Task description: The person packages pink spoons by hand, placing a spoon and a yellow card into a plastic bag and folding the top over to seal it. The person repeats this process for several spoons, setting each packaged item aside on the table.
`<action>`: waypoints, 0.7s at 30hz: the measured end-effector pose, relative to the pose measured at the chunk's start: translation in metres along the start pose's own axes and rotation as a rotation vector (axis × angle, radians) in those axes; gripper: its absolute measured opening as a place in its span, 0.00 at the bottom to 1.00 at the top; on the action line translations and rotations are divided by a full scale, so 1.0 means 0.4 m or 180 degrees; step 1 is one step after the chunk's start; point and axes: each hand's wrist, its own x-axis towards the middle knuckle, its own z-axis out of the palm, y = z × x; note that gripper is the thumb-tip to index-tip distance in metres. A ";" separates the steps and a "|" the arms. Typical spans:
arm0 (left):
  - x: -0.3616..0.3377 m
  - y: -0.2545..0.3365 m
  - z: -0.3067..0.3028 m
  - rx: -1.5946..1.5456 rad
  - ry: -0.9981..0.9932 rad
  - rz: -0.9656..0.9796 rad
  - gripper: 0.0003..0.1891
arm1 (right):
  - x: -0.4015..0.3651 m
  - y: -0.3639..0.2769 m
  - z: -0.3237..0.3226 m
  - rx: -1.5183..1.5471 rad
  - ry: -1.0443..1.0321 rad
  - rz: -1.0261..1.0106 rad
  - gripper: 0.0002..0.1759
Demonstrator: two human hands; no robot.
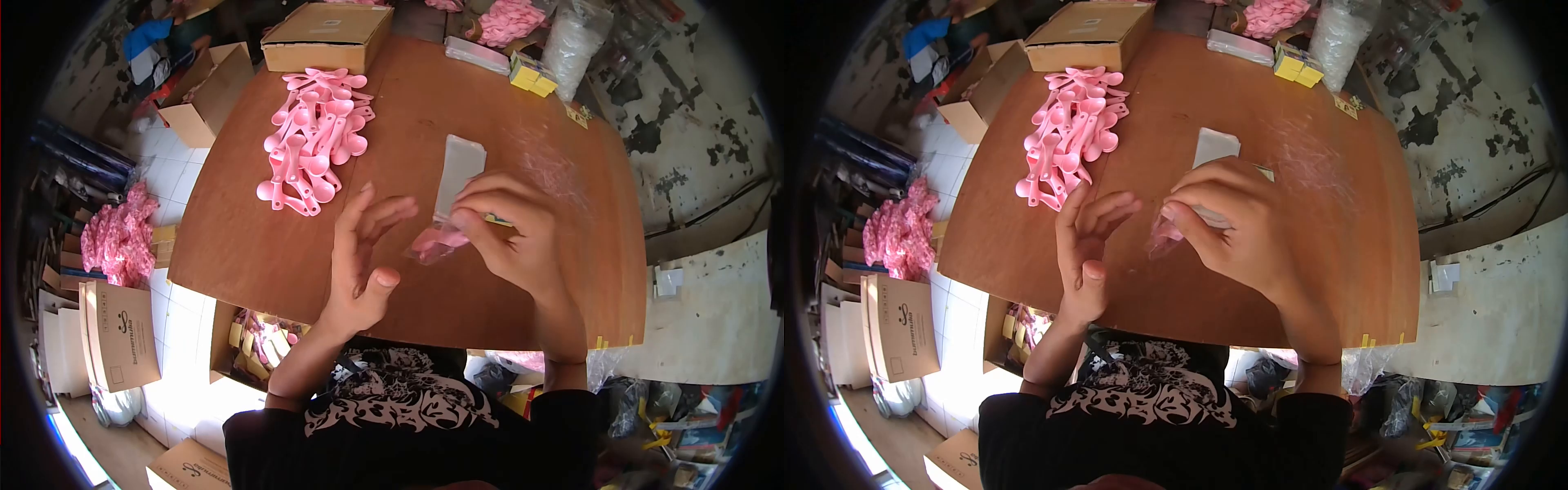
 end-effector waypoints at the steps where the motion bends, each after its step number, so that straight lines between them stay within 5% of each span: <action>1: 0.004 0.000 -0.010 0.0278 -0.0001 0.0038 0.50 | 0.001 0.015 0.005 -0.0218 -0.0229 0.0029 0.02; 5: 0.016 -0.020 -0.031 0.0828 -0.0424 -0.0236 0.51 | 0.015 -0.022 0.000 0.0028 0.0043 -0.0003 0.02; 9: 0.030 -0.016 -0.017 0.1103 -0.0575 -0.0614 0.40 | 0.027 -0.035 0.001 0.0239 -0.0107 0.0427 0.03; 16: 0.009 -0.004 -0.015 0.0439 -0.0532 -0.1488 0.30 | -0.016 0.000 0.012 0.1549 0.0018 0.1599 0.16; 21: -0.003 -0.013 -0.022 0.0400 -0.0421 -0.1740 0.27 | -0.107 0.057 0.061 0.1848 -0.0333 0.1972 0.13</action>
